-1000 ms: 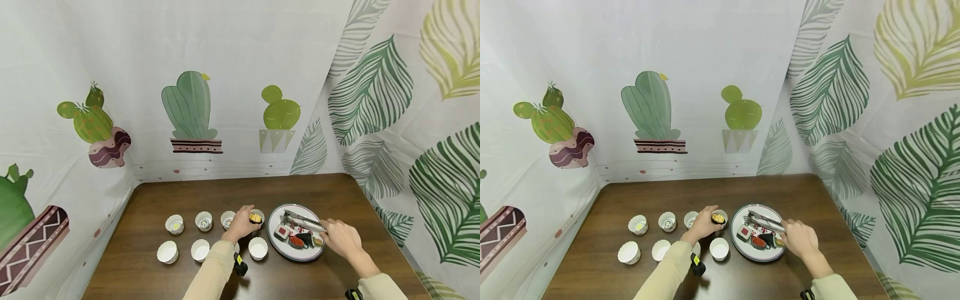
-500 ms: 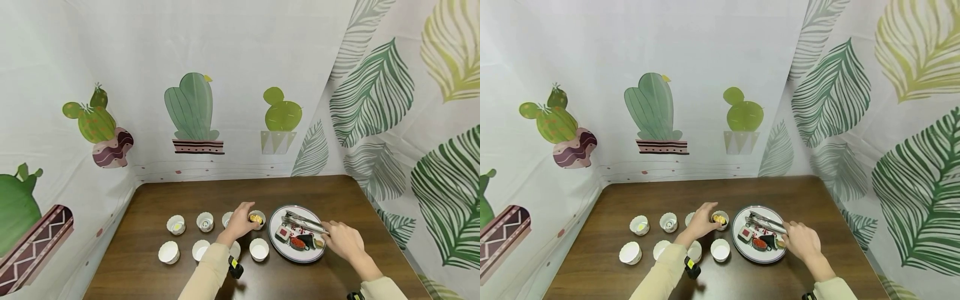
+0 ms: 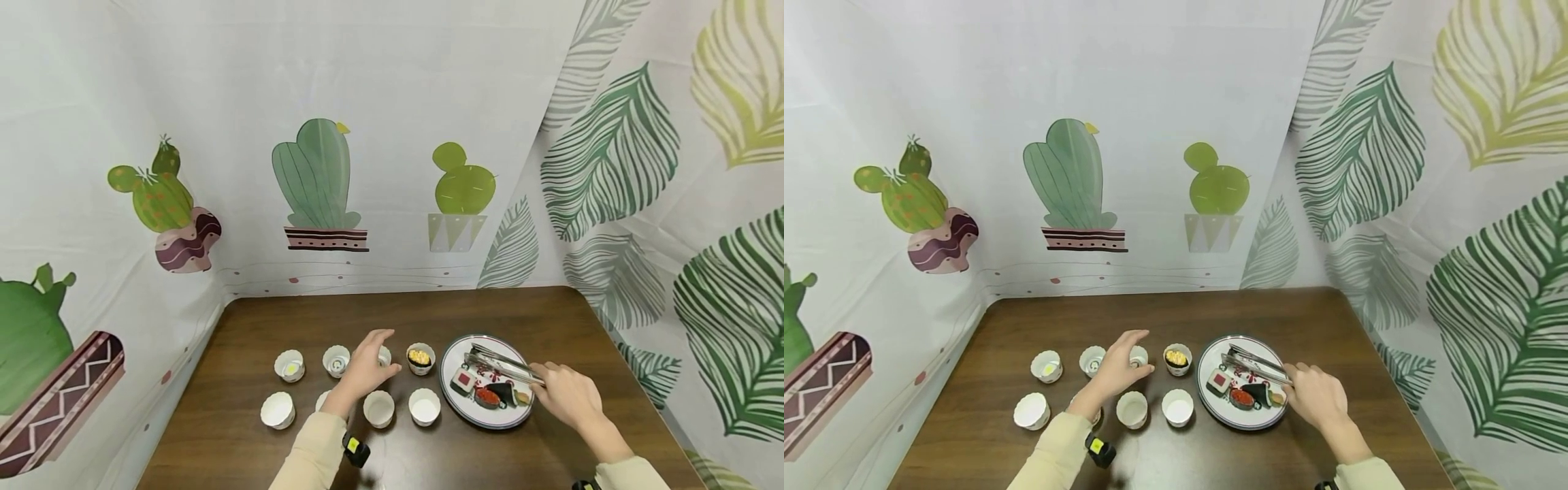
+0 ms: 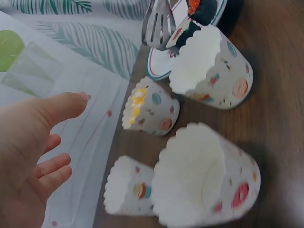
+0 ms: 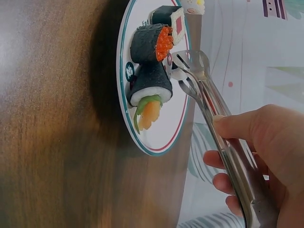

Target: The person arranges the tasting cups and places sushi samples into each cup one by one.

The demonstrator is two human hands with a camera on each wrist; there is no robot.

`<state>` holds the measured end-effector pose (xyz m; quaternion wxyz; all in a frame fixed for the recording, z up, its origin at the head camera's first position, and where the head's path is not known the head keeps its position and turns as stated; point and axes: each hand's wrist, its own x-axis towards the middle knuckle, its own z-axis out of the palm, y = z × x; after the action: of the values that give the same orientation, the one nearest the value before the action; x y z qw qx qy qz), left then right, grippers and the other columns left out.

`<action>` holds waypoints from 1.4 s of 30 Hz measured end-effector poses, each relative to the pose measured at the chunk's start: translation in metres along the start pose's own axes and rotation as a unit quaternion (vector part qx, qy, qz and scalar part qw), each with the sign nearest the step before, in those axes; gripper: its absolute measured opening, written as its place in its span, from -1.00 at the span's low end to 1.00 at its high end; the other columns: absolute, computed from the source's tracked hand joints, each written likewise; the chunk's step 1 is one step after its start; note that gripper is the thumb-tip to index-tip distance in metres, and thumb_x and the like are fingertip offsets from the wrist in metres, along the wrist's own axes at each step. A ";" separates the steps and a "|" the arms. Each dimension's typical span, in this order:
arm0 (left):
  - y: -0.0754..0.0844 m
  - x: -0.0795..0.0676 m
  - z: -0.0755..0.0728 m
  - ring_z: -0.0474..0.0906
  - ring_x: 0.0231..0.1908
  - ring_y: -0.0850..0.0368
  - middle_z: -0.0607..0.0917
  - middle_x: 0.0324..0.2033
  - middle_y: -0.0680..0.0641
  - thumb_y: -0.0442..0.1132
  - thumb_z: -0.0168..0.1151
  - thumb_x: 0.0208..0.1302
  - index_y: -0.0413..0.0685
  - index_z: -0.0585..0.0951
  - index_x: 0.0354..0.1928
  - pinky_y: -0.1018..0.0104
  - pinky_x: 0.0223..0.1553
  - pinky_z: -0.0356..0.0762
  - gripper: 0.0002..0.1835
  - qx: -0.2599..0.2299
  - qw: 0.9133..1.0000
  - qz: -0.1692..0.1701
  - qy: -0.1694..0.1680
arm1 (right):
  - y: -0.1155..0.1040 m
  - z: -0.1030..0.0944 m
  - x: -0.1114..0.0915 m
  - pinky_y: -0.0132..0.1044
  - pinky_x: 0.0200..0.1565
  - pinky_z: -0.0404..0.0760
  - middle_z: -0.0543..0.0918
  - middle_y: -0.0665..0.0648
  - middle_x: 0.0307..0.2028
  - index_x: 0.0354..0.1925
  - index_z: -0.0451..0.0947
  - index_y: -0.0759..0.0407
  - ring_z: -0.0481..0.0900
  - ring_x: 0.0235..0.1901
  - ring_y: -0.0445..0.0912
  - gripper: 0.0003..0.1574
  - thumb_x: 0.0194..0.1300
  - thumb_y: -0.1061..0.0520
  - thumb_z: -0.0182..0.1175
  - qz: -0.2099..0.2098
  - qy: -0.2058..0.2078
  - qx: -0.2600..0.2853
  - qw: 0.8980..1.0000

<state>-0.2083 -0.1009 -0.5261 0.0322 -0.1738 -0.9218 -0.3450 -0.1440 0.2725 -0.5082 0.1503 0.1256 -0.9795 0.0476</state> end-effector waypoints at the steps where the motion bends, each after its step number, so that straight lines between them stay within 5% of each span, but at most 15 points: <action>1: -0.002 -0.003 -0.003 0.38 0.16 0.00 0.39 0.20 -0.01 -0.12 0.40 -0.03 0.01 0.34 0.26 0.05 0.06 0.41 -0.25 0.000 1.000 0.000 0.004 | 0.000 0.000 0.000 -0.08 -0.54 0.49 0.65 0.07 -0.39 -0.20 0.62 0.11 0.60 -0.40 0.05 -0.60 -0.09 0.05 0.32 0.000 0.001 0.000 1.000; 7: -0.020 -0.029 -0.020 0.40 0.15 0.00 0.43 0.16 -0.01 -0.12 0.43 -0.06 -0.03 0.39 0.22 0.04 0.05 0.43 -0.27 0.017 0.999 0.016 0.047 | -0.001 -0.005 0.000 -0.07 -0.51 0.51 0.66 0.07 -0.34 -0.19 0.62 0.11 0.61 -0.38 0.05 -0.60 -0.08 0.05 0.33 0.002 -0.003 0.003 1.000; 13: -0.034 -0.055 -0.040 0.41 0.15 0.04 0.45 0.15 0.00 -0.15 0.48 -0.13 -0.01 0.40 0.21 0.02 0.04 0.43 -0.24 0.019 0.995 -0.007 0.100 | -0.001 -0.008 0.000 -0.06 -0.52 0.50 0.65 0.07 -0.36 -0.18 0.62 0.11 0.61 -0.37 0.06 -0.58 -0.09 0.04 0.34 -0.001 -0.002 0.000 1.000; 21: -0.052 -0.085 -0.059 0.43 0.11 -0.05 0.49 0.12 -0.12 -0.26 0.53 -0.25 -0.13 0.44 0.15 0.05 0.00 0.41 -0.21 0.030 0.978 0.007 0.207 | -0.002 -0.010 0.002 -0.09 -0.57 0.47 0.64 0.07 -0.40 -0.18 0.62 0.12 0.59 -0.41 0.06 -0.58 -0.10 0.04 0.33 -0.012 0.017 0.001 1.000; 34: -0.078 -0.134 -0.068 0.36 0.16 -0.14 0.44 0.16 -0.15 -0.30 0.53 -0.28 -0.14 0.41 0.18 -0.07 0.07 0.30 -0.17 0.007 0.956 -0.094 0.278 | -0.007 -0.015 0.006 -0.10 -0.58 0.47 0.65 0.06 -0.38 -0.16 0.61 0.09 0.59 -0.40 0.05 -0.56 -0.09 0.02 0.34 -0.017 0.014 -0.001 1.000; 37: -0.087 -0.142 -0.065 0.36 0.15 -0.11 0.44 0.16 -0.14 -0.31 0.55 -0.33 -0.13 0.41 0.17 0.06 0.07 0.29 -0.14 0.010 0.951 -0.114 0.286 | -0.008 -0.016 0.007 -0.10 -0.58 0.47 0.64 0.06 -0.39 -0.17 0.61 0.10 0.59 -0.41 0.05 -0.56 -0.10 0.03 0.35 -0.021 0.019 -0.001 1.000; 42: -0.100 -0.152 -0.058 0.36 0.14 -0.07 0.44 0.16 -0.15 -0.32 0.57 -0.39 -0.18 0.39 0.19 0.60 0.06 0.11 -0.08 0.017 0.946 -0.142 0.291 | -0.010 -0.019 0.009 -0.11 -0.58 0.47 0.65 0.07 -0.37 -0.17 0.61 0.11 0.59 -0.40 0.05 -0.56 -0.10 0.02 0.35 -0.028 0.026 -0.002 0.999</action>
<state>-0.1035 -0.2539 -0.5716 0.2528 0.0672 -0.8932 -0.3657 -0.1447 0.2629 -0.4869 0.1774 0.1511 -0.9714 0.0449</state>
